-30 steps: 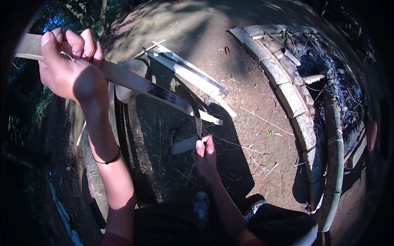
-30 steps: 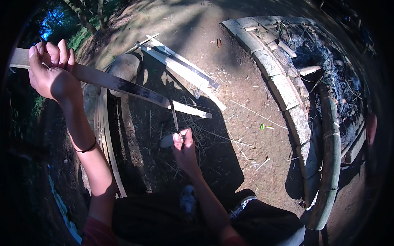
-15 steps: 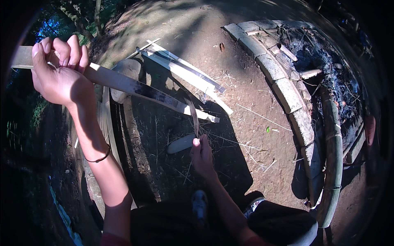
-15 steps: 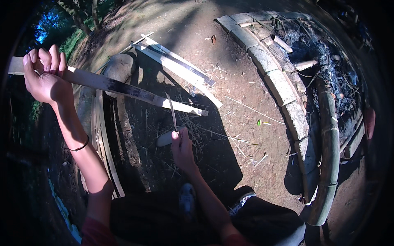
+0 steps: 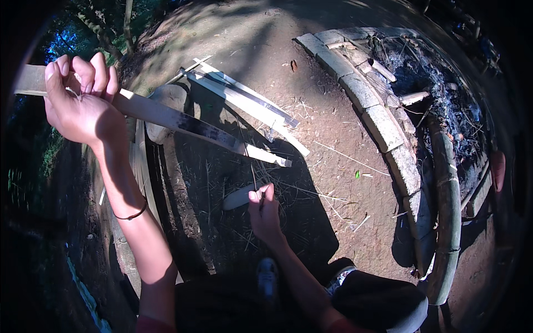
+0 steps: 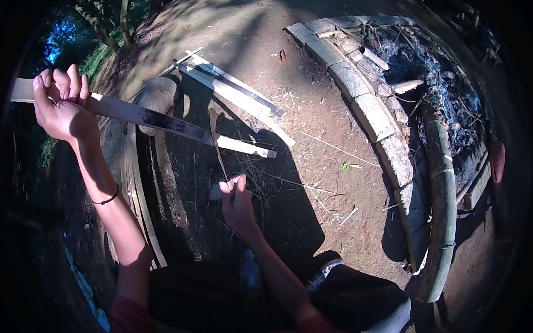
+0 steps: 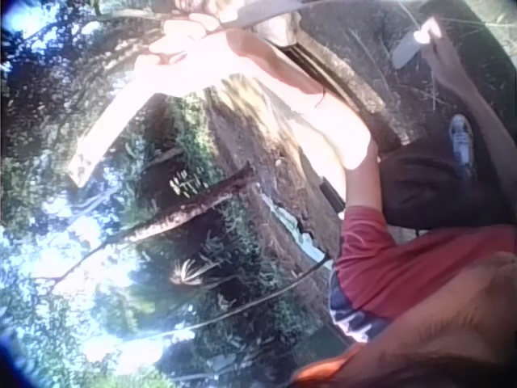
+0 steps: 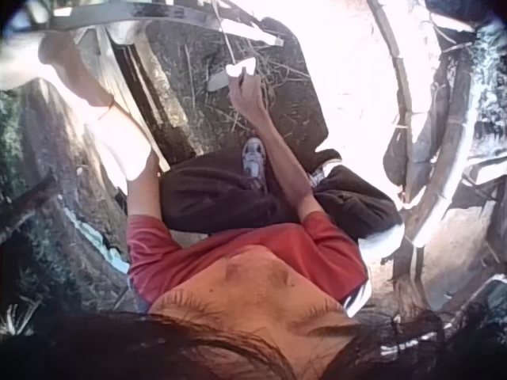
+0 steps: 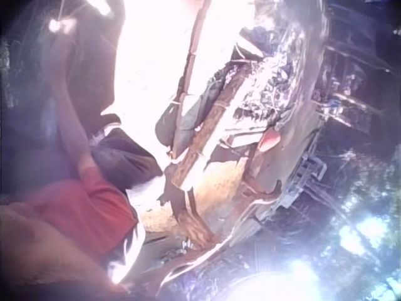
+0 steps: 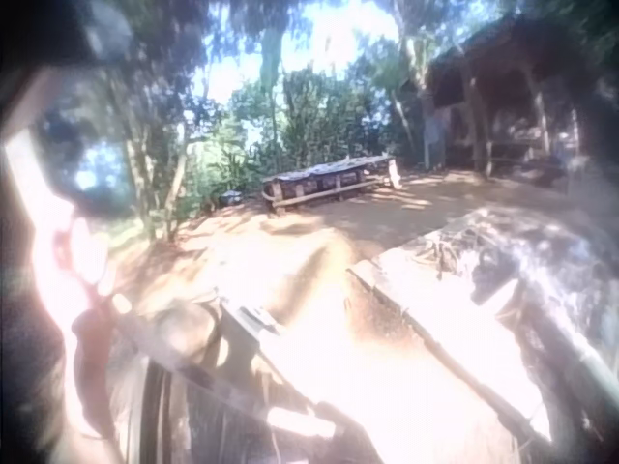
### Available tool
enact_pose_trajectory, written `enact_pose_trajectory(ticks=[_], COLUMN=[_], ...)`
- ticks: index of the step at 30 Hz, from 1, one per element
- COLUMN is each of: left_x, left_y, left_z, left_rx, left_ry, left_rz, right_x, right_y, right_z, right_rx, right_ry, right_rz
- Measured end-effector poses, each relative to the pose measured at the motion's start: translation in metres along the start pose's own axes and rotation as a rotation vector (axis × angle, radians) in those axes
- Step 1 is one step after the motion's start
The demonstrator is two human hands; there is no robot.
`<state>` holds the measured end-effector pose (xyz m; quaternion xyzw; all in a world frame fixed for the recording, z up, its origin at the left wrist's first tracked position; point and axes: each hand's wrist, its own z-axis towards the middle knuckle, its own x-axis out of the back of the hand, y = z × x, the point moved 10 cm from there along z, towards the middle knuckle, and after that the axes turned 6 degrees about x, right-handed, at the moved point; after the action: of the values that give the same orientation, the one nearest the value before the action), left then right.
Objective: The person splits and shaves a long strip of bamboo using a curved sickle.
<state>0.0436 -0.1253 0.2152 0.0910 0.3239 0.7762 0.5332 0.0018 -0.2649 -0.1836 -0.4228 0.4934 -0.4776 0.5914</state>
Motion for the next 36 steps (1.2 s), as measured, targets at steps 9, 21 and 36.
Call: enact_pose_trajectory(ticks=[9,21,36], left_x=[-0.001,0.003,0.003], left_y=[-0.005,-0.008,-0.011], left_z=[0.006,0.002,0.011], left_rx=[-0.007,0.02,-0.033], left_ry=[-0.011,0.061,-0.065], left_rz=[0.016,0.048,0.022], right_x=[0.032,0.039,0.04], right_y=[0.068,0.086,0.089], right_z=[-0.016,0.0,-0.009], right_rx=[-0.023,-0.097,-0.06], right_ry=[0.121,0.115,0.126], right_rz=[-0.094,-0.114,-0.119])
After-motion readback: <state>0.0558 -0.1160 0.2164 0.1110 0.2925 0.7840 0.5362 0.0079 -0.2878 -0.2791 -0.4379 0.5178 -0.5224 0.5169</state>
